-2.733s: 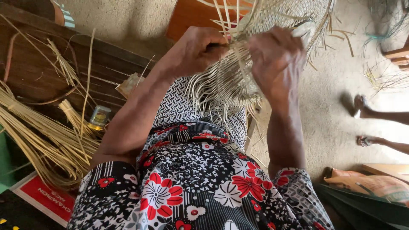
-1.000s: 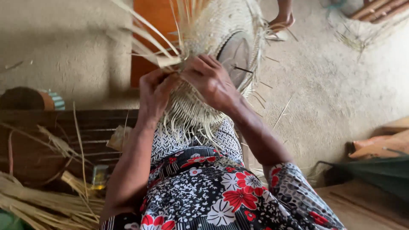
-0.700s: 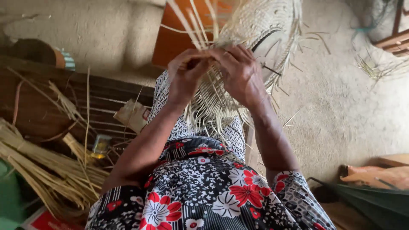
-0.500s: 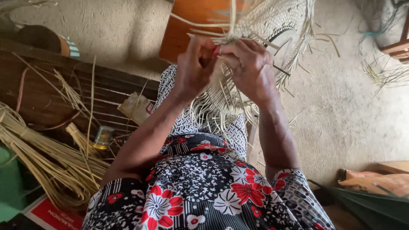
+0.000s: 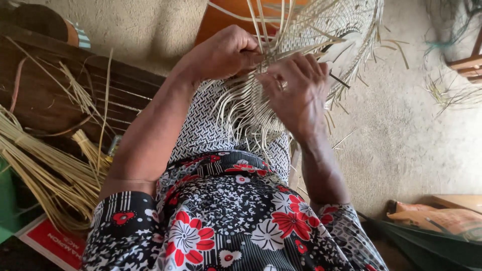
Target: Weaving dried straw strands into a circular pattern to form a hat or basket
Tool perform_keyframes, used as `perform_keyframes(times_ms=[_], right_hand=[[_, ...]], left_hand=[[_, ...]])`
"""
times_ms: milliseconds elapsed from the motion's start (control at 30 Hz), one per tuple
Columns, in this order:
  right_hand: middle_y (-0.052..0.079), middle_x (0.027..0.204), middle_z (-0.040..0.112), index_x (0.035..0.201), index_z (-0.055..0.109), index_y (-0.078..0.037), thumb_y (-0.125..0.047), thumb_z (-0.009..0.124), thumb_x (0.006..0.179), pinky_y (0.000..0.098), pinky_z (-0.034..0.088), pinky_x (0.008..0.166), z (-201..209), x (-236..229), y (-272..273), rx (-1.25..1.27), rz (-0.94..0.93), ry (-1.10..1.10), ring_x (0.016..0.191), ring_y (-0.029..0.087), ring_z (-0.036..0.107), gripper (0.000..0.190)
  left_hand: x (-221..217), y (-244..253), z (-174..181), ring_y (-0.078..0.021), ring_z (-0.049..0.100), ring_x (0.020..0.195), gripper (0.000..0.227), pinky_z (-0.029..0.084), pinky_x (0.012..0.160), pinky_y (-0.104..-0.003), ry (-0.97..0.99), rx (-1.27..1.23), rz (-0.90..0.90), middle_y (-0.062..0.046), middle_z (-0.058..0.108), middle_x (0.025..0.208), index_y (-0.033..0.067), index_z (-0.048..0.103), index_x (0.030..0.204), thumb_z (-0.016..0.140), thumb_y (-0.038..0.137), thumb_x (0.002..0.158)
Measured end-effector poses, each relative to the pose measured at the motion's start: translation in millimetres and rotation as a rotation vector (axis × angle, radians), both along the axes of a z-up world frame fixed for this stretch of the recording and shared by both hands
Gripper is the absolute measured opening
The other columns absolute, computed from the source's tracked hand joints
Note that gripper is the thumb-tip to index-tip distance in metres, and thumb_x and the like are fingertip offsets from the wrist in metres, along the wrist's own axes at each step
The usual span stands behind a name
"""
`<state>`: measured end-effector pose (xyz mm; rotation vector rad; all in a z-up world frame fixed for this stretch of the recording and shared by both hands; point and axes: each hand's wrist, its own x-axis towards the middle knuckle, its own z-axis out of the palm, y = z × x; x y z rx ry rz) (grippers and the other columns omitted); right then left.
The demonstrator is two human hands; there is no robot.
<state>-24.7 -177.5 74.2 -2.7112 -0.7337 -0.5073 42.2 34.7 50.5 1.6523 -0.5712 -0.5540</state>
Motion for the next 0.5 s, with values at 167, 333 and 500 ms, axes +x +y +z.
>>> perform_keyframes(times_ms=[167, 333, 500], right_hand=[[0.005, 0.094, 0.081, 0.076, 0.065, -0.014, -0.012, 0.088, 0.095, 0.0326, 0.044, 0.075, -3, 3, -2, -0.046, 0.111, -0.004, 0.080, 0.014, 0.068, 0.030], [0.004, 0.074, 0.067, 0.073, 0.051, -0.011, -0.005, 0.059, 0.115, 0.0287, 0.023, 0.041, 5, 31, -29, -0.119, 0.216, -0.120, 0.051, 0.011, 0.033, 0.043], [0.003, 0.118, 0.058, 0.073, 0.064, -0.009, -0.015, 0.075, 0.105, 0.0396, 0.040, 0.088, 7, 46, -14, -0.122, -0.058, -0.429, 0.099, 0.022, 0.046, 0.034]], left_hand=[[-9, -1, 3, -0.0058, 0.055, 0.050, 0.016, 0.038, 0.039, -0.022, -0.103, 0.022, 0.093, -0.001, 0.070, 0.068, 0.0074, 0.077, 0.085, 0.073, 0.016, 0.097], [-11, -4, -19, -0.0075, 0.043, 0.044, 0.011, 0.033, 0.036, -0.022, -0.174, -0.169, 0.014, -0.001, 0.061, 0.064, -0.0020, 0.075, 0.101, 0.064, -0.001, 0.099], [-14, -20, -49, -0.0084, 0.046, 0.045, 0.016, 0.031, 0.036, -0.021, -0.451, -0.159, 0.242, -0.005, 0.067, 0.067, 0.0021, 0.071, 0.081, 0.063, -0.008, 0.091]])
